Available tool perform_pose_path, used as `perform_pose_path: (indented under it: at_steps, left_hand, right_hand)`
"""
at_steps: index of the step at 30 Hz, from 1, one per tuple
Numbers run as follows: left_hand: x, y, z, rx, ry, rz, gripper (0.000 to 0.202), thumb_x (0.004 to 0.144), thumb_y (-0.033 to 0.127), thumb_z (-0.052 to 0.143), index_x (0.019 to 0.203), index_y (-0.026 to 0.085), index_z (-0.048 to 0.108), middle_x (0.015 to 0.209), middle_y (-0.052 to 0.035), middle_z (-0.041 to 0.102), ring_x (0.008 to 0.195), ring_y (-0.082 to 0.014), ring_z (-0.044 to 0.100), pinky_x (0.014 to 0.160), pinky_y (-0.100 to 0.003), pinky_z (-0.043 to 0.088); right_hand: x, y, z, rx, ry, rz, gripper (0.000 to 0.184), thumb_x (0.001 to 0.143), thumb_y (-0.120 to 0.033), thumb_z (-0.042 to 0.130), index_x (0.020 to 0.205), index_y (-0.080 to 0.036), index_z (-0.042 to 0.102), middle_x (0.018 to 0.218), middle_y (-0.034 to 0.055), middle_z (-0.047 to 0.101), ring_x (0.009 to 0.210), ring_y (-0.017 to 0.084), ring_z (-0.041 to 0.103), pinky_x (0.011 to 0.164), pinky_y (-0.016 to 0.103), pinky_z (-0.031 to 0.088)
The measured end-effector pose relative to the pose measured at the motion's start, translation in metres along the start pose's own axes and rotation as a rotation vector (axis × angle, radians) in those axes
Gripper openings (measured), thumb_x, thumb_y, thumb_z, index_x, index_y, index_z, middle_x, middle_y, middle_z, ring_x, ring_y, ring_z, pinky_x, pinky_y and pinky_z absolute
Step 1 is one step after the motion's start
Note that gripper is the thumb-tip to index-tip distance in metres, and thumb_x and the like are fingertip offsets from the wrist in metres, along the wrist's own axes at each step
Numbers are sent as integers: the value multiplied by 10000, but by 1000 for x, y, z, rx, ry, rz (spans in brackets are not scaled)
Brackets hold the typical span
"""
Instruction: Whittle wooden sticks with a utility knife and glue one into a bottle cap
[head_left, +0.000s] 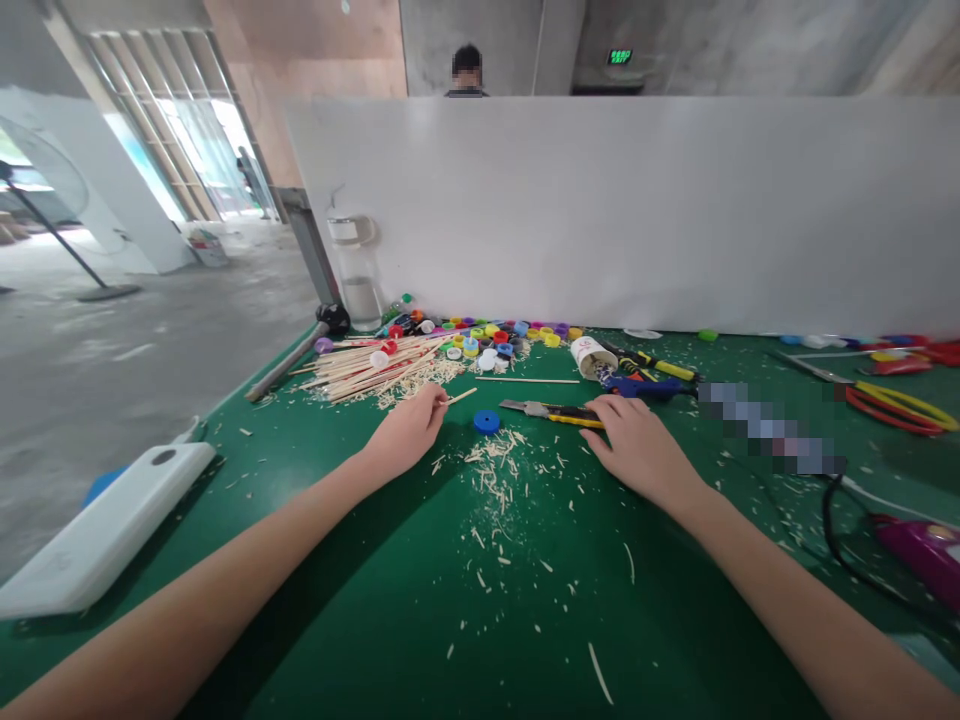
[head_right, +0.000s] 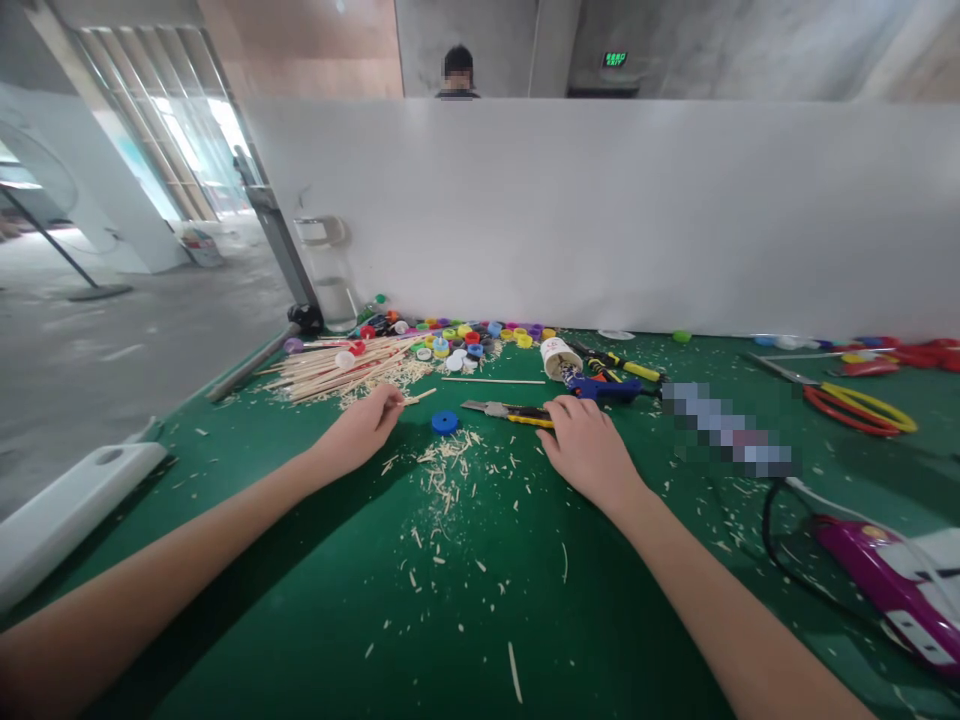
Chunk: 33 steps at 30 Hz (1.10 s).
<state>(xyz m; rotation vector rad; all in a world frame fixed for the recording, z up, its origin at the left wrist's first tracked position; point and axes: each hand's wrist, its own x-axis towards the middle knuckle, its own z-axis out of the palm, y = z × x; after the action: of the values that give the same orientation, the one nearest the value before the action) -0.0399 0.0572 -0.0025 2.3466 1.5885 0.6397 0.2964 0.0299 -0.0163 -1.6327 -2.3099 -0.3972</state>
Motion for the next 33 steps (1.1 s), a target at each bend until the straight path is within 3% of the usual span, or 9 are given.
perform_pose_path:
  at_steps: [4, 9, 14, 18, 22, 27, 30, 33]
  left_hand:
    - [0, 4, -2, -101, -47, 64, 326, 939, 313, 345, 1231, 246, 472, 982, -23, 686, 851, -176, 628, 740, -306, 466]
    - [4, 0, 1, -151, -56, 39, 239, 898, 367, 474, 1041, 250, 625, 966, -17, 705, 842, -166, 635, 745, -295, 479]
    - [1, 8, 1, -200, 8, 110, 214, 900, 353, 500, 986, 253, 668, 937, -21, 658, 754, -122, 582, 689, -267, 466]
    - [-12, 27, 2, -230, -27, 235, 212, 904, 362, 522, 996, 279, 695, 890, -20, 592, 657, -83, 508, 614, -234, 435]
    - [-23, 45, 5, -295, -70, 303, 202, 906, 332, 527, 995, 266, 697, 908, -21, 586, 709, -82, 532, 632, -227, 440]
    - [-30, 52, 6, -285, -129, 313, 226, 910, 379, 511, 971, 266, 697, 896, -31, 611, 745, -113, 561, 646, -253, 477]
    - [-32, 50, 4, -233, -87, 317, 329, 889, 457, 525, 1155, 288, 621, 1100, -64, 584, 925, -161, 583, 807, -316, 524]
    - [-20, 43, -2, -166, 16, 297, 428, 914, 483, 461, 1290, 282, 503, 1287, -82, 497, 1170, -199, 503, 1010, -377, 461]
  right_hand:
    - [5, -2, 5, 45, -12, -34, 399, 939, -344, 384, 1204, -125, 588, 1173, 155, 630, 1082, 302, 561, 943, 477, 441]
    - [4, -3, 8, 73, -33, -23, 404, 938, -331, 391, 1229, -113, 567, 1153, 154, 623, 1037, 292, 575, 901, 461, 475]
    - [1, -20, -14, 171, 66, -10, 465, 941, -393, 426, 1327, -141, 487, 1261, 153, 571, 1174, 306, 509, 961, 469, 450]
    - [-3, -48, -32, 230, 163, -221, 426, 951, -358, 454, 1332, -168, 475, 1277, 132, 572, 1190, 278, 498, 1022, 466, 392]
    - [-6, -70, -35, 273, 183, -418, 281, 965, -281, 460, 1200, -176, 570, 1105, 89, 665, 1023, 225, 572, 922, 414, 440]
    - [-7, -75, -33, 318, 78, -450, 270, 984, -250, 397, 1100, -197, 635, 953, 63, 697, 865, 190, 596, 797, 375, 461]
    - [-7, -69, -32, 353, 59, -400, 284, 983, -246, 383, 1066, -202, 651, 965, 74, 693, 892, 199, 601, 818, 394, 462]
    - [-7, -60, -29, 396, 54, -328, 253, 972, -248, 408, 1024, -196, 650, 989, 82, 683, 928, 202, 599, 842, 397, 470]
